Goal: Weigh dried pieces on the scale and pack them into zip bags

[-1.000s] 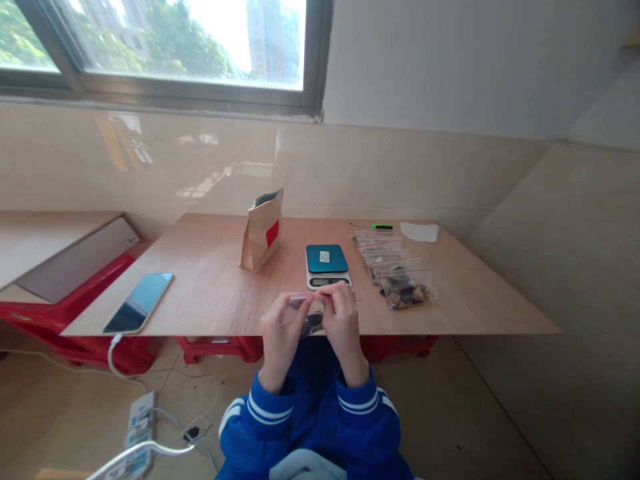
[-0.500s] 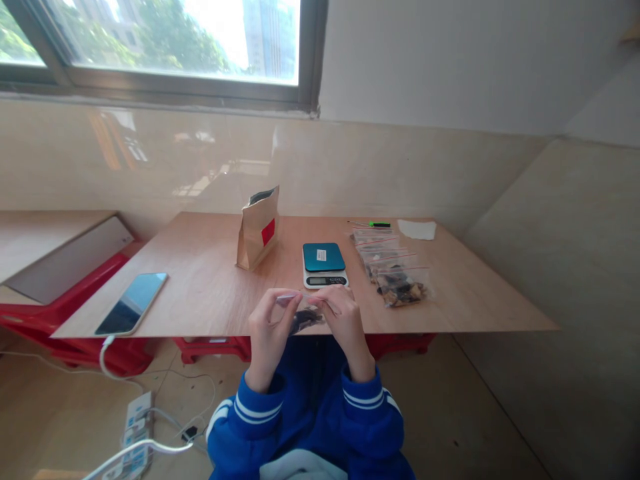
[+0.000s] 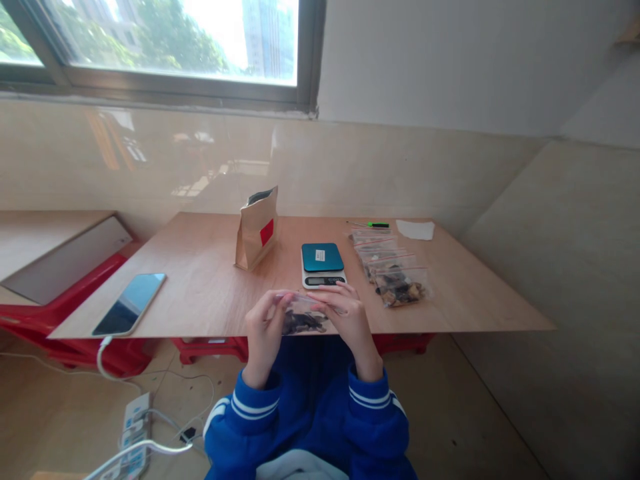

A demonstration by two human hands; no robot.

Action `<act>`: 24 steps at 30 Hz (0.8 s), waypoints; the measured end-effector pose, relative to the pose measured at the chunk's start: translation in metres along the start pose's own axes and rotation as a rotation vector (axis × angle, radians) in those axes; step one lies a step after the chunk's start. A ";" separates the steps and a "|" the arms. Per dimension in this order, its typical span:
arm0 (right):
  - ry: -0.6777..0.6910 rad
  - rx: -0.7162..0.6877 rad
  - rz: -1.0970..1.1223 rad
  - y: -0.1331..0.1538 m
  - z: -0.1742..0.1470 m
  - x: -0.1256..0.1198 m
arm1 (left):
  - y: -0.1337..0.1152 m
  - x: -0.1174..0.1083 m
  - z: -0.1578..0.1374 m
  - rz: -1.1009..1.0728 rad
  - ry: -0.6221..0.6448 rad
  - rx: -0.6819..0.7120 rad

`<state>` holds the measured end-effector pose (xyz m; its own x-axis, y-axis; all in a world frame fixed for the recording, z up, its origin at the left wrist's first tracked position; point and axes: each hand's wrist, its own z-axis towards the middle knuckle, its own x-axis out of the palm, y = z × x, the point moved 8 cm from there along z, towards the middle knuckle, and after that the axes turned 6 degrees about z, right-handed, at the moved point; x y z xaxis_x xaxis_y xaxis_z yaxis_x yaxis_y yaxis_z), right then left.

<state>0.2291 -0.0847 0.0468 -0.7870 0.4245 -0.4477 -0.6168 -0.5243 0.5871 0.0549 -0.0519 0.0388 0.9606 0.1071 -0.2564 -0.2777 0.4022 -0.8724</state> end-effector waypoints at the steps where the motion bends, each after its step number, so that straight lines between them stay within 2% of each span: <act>1: 0.016 0.006 0.001 -0.002 0.000 0.000 | 0.002 -0.002 0.000 -0.001 -0.021 -0.016; 5: 0.044 0.016 0.025 -0.004 0.000 -0.001 | 0.007 -0.005 -0.001 -0.025 -0.050 -0.068; 10: 0.030 0.002 0.079 0.002 0.000 -0.002 | 0.009 -0.006 -0.002 -0.156 -0.091 -0.151; 14: 0.068 0.097 0.175 -0.006 -0.004 -0.006 | 0.019 -0.008 -0.004 -0.358 -0.192 -0.248; 16: 0.071 0.156 0.209 -0.012 -0.006 -0.010 | 0.027 -0.006 -0.004 -0.468 -0.198 -0.325; 18: 0.050 0.208 0.235 -0.015 -0.008 -0.013 | 0.030 -0.002 -0.004 -0.520 -0.170 -0.390; 21: 0.012 0.327 0.362 -0.021 -0.011 -0.017 | 0.028 0.004 -0.002 -0.517 -0.108 -0.401; 24: -0.063 0.498 0.510 -0.040 -0.020 -0.030 | 0.026 0.018 0.002 -0.440 0.069 -0.354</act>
<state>0.2767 -0.0912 0.0237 -0.9639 0.2662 -0.0044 -0.0805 -0.2758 0.9578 0.0653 -0.0380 0.0123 0.9870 -0.0663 0.1462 0.1504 0.0645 -0.9865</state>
